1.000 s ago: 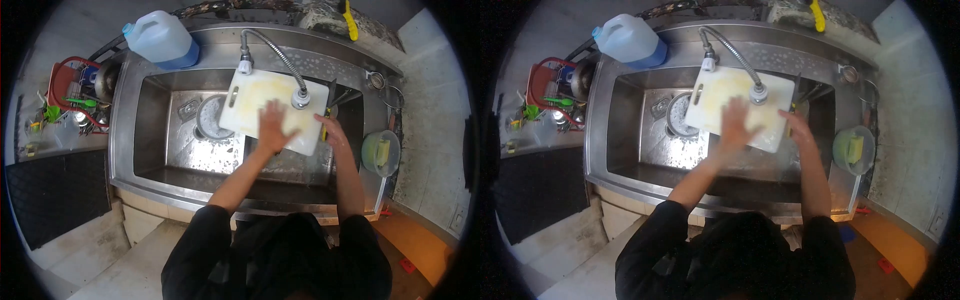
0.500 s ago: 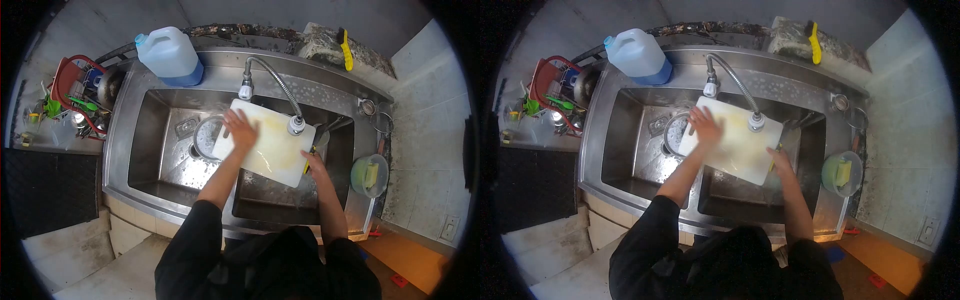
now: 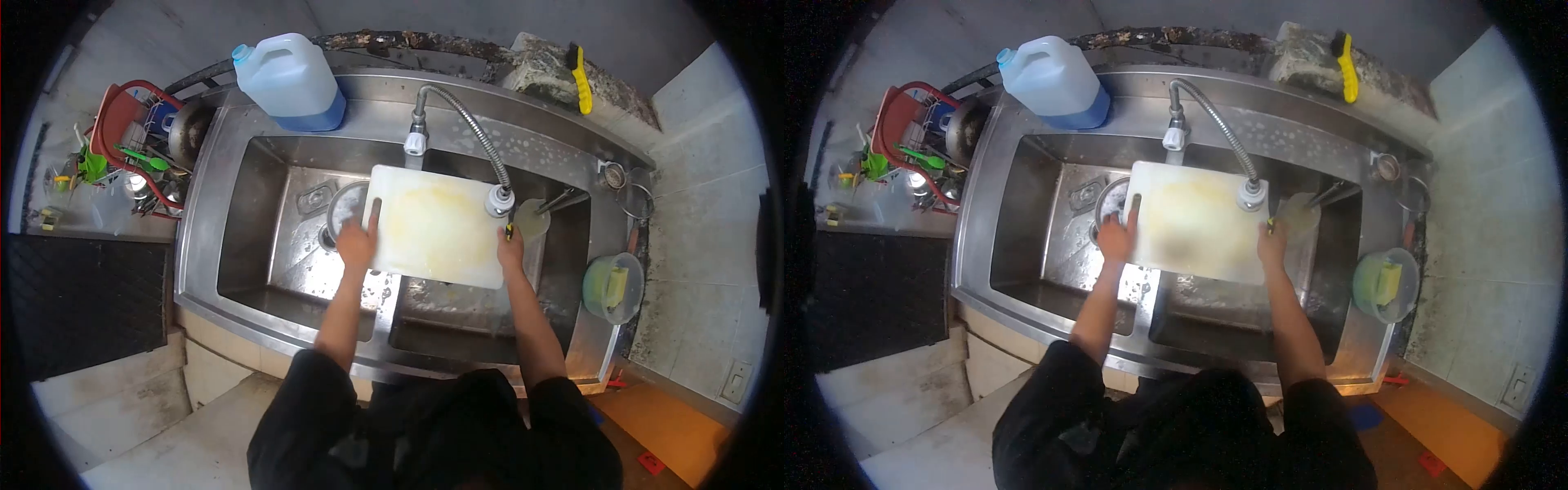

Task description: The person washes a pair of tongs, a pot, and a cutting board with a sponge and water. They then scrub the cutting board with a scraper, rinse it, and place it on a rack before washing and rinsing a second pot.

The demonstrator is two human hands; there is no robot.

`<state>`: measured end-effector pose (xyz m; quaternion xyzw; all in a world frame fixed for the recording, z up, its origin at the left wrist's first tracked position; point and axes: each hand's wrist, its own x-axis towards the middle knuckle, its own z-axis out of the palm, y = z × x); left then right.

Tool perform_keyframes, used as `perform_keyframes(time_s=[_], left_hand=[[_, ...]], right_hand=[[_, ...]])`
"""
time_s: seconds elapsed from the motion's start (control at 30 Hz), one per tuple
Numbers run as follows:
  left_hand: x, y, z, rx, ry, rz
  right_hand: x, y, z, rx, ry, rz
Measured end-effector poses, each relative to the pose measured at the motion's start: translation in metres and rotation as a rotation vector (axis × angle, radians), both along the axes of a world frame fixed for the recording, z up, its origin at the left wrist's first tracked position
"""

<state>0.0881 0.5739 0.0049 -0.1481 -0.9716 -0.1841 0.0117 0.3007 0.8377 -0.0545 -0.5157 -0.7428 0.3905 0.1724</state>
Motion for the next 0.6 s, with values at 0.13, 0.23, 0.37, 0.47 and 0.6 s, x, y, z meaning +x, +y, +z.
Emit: perform_keyframes(time_s=[0.13,0.23,0.37,0.47,0.6], left_hand=[[0.02,-0.018,-0.011,0.278,0.085,-0.047],[0.019,-0.027,-0.037,0.347,-0.067,0.05],[0.008,-0.042,-0.105,0.427,-0.176,-0.047],[0.016,-0.037,-0.017,0.513,-0.531,0.129],[0.03,-0.045,-0.008,0.513,-0.481,0.091]], right_hand=[[-0.033,-0.027,0.044,0.076,-0.292,0.106],[-0.056,-0.034,0.007,0.646,-0.463,0.159],[-0.032,-0.037,0.004,0.852,-0.329,0.417],[-0.003,-0.035,0.058,0.301,-0.205,0.309],[0.076,0.003,0.007,0.281,-0.329,0.184]])
